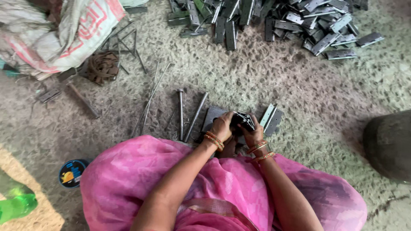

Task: The person sits on the floor and assembles metal hinges by inserting pins into hinge leaves using a metal rod and a block. They repeatedly pick up hinge parts, align them, and push the pin through to join the pieces, then place the finished hinges into a pile.

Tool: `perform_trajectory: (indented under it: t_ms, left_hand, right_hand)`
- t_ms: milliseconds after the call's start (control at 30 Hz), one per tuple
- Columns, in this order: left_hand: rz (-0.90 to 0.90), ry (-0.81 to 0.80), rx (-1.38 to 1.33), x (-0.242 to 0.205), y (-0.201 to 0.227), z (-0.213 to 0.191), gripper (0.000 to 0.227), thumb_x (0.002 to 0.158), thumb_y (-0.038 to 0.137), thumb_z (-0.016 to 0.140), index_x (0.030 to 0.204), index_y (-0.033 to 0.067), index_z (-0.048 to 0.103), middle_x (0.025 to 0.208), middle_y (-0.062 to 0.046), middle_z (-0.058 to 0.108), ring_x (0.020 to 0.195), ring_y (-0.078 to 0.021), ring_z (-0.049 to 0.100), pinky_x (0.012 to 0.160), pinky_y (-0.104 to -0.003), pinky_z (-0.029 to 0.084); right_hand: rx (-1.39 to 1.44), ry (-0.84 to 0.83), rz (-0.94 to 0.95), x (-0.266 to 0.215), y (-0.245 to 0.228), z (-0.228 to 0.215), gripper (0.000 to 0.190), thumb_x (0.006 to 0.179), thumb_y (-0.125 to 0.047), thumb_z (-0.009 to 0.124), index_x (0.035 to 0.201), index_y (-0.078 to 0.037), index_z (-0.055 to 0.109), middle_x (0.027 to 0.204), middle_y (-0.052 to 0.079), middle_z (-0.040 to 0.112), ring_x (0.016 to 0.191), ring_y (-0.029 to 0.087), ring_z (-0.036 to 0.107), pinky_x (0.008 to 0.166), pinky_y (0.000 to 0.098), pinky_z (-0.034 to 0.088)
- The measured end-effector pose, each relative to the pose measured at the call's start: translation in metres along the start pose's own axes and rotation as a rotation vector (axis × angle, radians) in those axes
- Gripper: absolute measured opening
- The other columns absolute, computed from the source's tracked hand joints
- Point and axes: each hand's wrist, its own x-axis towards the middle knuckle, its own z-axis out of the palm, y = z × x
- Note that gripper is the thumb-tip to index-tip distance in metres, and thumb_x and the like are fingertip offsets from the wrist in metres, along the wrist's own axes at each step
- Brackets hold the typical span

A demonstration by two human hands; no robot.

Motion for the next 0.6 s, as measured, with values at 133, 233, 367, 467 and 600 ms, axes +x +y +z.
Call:
perform_trajectory:
  t_ms: [133, 233, 367, 467, 600]
  left_hand:
    - [-0.112, -0.141, 0.107, -0.013, -0.022, -0.036, 0.055, 0.075, 0.000, 0.076, 0.127, 0.0026, 0.058, 0.119, -0.023, 0.067, 0.109, -0.0418, 0.065, 0.092, -0.047, 0.054]
    - [-0.169, -0.172, 0.237, -0.029, -0.058, -0.085, 0.049, 0.076, 0.011, 0.083, 0.120, 0.0027, 0.063, 0.118, -0.022, 0.068, 0.111, -0.0395, 0.066, 0.095, -0.045, 0.054]
    - [-0.499, -0.133, 0.327, -0.056, -0.102, -0.128, 0.035, 0.081, 0.022, 0.083, 0.109, 0.0050, 0.071, 0.108, -0.021, 0.073, 0.104, -0.0401, 0.070, 0.090, -0.048, 0.056]
    - [-0.650, -0.176, 0.364, -0.066, -0.117, -0.122, 0.036, 0.082, 0.029, 0.083, 0.106, 0.0052, 0.073, 0.104, -0.023, 0.073, 0.101, -0.0416, 0.070, 0.090, -0.049, 0.056]
    - [-0.678, -0.046, 0.419, -0.067, -0.125, -0.105, 0.023, 0.085, 0.013, 0.071, 0.107, 0.0099, 0.077, 0.108, -0.020, 0.075, 0.104, -0.0404, 0.072, 0.092, -0.049, 0.058]
  right_hand:
    - [0.021, 0.015, -0.013, 0.006, 0.001, 0.004, 0.051, 0.082, -0.004, 0.083, 0.129, -0.010, 0.063, 0.106, 0.005, 0.077, 0.095, 0.007, 0.065, 0.081, 0.0277, 0.057]
    - [0.038, -0.001, -0.041, 0.005, 0.007, 0.004, 0.049, 0.084, -0.004, 0.082, 0.129, -0.010, 0.062, 0.104, 0.005, 0.076, 0.094, 0.007, 0.065, 0.081, 0.0277, 0.057]
    - [-0.046, 0.003, -0.129, 0.004, 0.014, 0.011, 0.047, 0.087, -0.005, 0.081, 0.128, -0.011, 0.061, 0.102, 0.005, 0.077, 0.094, 0.006, 0.066, 0.080, 0.0275, 0.056]
    - [-0.005, 0.017, -0.159, 0.001, 0.015, 0.017, 0.047, 0.087, -0.005, 0.082, 0.129, -0.011, 0.062, 0.101, 0.007, 0.076, 0.093, 0.007, 0.062, 0.080, 0.0282, 0.055]
    - [-0.057, 0.003, -0.138, 0.000, 0.012, 0.011, 0.047, 0.087, -0.006, 0.081, 0.129, -0.010, 0.060, 0.101, 0.007, 0.076, 0.092, 0.007, 0.065, 0.078, 0.0285, 0.056]
